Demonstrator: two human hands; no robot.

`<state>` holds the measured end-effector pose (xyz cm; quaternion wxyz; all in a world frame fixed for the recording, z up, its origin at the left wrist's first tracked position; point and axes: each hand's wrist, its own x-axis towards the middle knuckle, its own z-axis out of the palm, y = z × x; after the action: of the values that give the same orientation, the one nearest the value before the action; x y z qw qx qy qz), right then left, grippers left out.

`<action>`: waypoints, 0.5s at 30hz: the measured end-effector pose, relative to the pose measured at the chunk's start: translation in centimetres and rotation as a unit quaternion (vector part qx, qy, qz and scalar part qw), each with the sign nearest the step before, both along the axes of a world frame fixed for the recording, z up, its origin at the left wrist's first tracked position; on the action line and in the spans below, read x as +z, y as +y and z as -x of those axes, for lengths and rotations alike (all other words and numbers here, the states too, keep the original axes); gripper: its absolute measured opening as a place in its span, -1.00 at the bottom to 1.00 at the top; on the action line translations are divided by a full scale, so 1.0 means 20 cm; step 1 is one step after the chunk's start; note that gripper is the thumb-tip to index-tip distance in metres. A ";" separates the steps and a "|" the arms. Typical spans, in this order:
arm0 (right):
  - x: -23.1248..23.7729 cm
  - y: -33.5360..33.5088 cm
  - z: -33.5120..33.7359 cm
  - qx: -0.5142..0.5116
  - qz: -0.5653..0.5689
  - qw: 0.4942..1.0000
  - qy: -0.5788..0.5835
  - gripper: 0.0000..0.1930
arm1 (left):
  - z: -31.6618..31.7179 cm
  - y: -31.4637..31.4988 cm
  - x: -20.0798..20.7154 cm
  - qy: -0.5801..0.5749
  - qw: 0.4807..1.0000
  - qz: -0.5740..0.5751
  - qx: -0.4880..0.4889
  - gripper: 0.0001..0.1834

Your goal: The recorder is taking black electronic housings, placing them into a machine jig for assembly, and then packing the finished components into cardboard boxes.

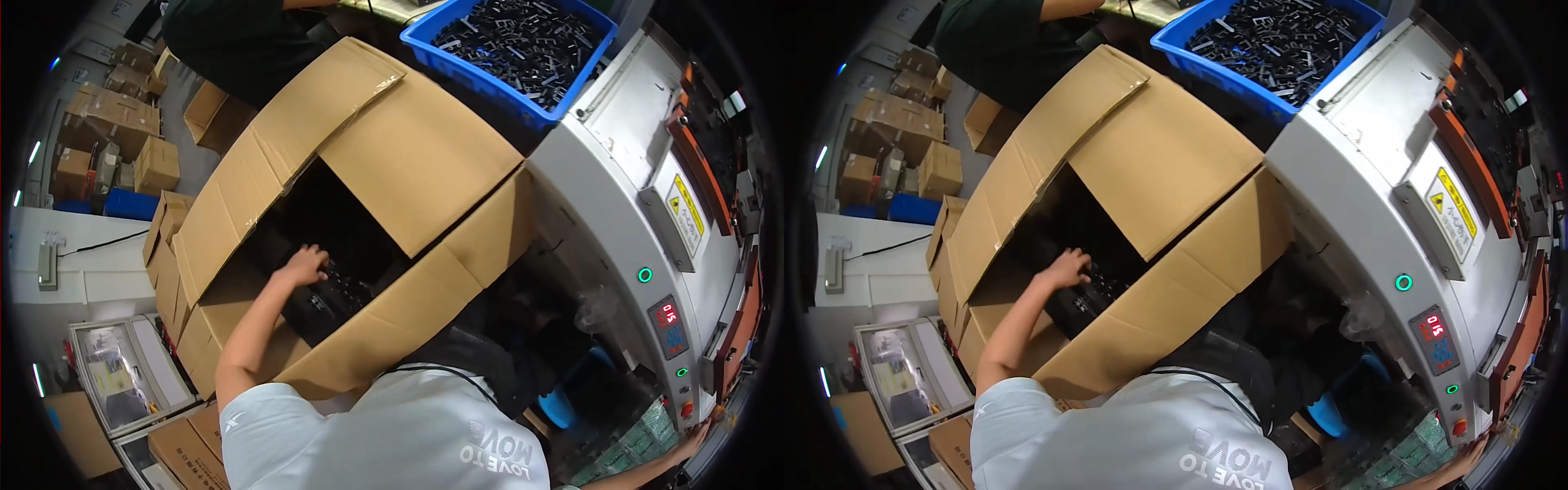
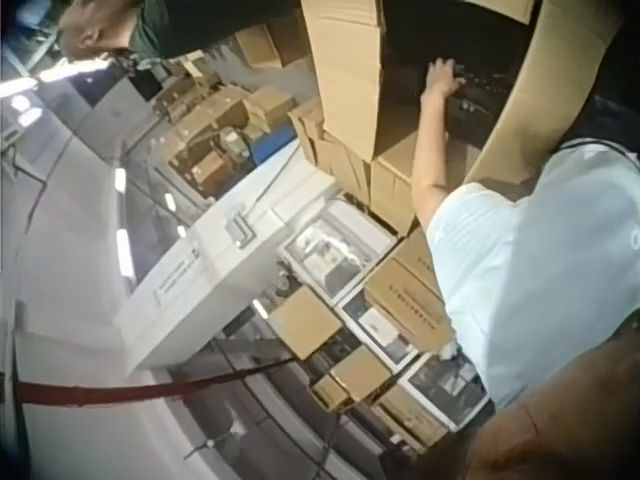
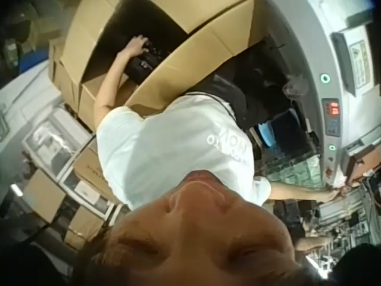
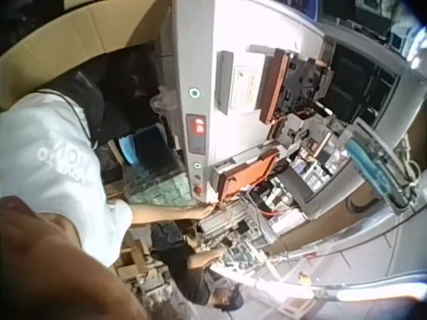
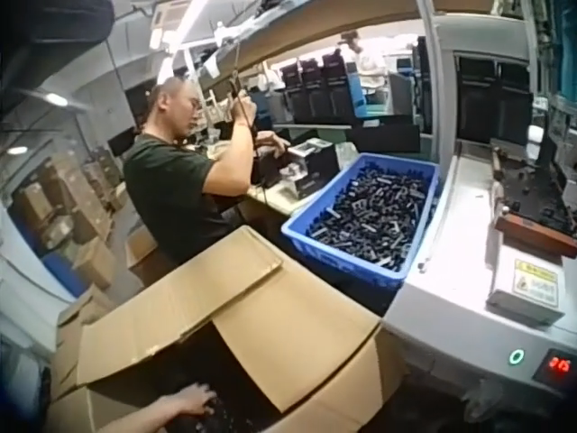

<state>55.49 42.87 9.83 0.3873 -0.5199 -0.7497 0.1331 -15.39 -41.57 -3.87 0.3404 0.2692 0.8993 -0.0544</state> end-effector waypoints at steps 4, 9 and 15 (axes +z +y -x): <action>0.22 -0.35 0.24 -0.054 0.101 0.960 0.256 -0.56 | -0.08 0.00 0.02 0.038 0.996 0.017 -0.082 -0.43; 0.62 -0.84 0.70 -0.017 -0.354 0.867 -0.350 -0.61 | -0.07 -0.06 -0.01 0.128 0.960 0.038 -0.245 -0.38; 0.75 -1.43 1.53 0.140 -0.079 0.986 0.045 -0.75 | 0.06 -0.15 0.02 -0.006 0.987 -0.001 -0.162 -0.46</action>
<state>24.80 14.21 24.91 0.4376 -0.3710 -0.8053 0.1498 -16.68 -44.67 -3.57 0.3317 0.4125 0.8417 -0.1063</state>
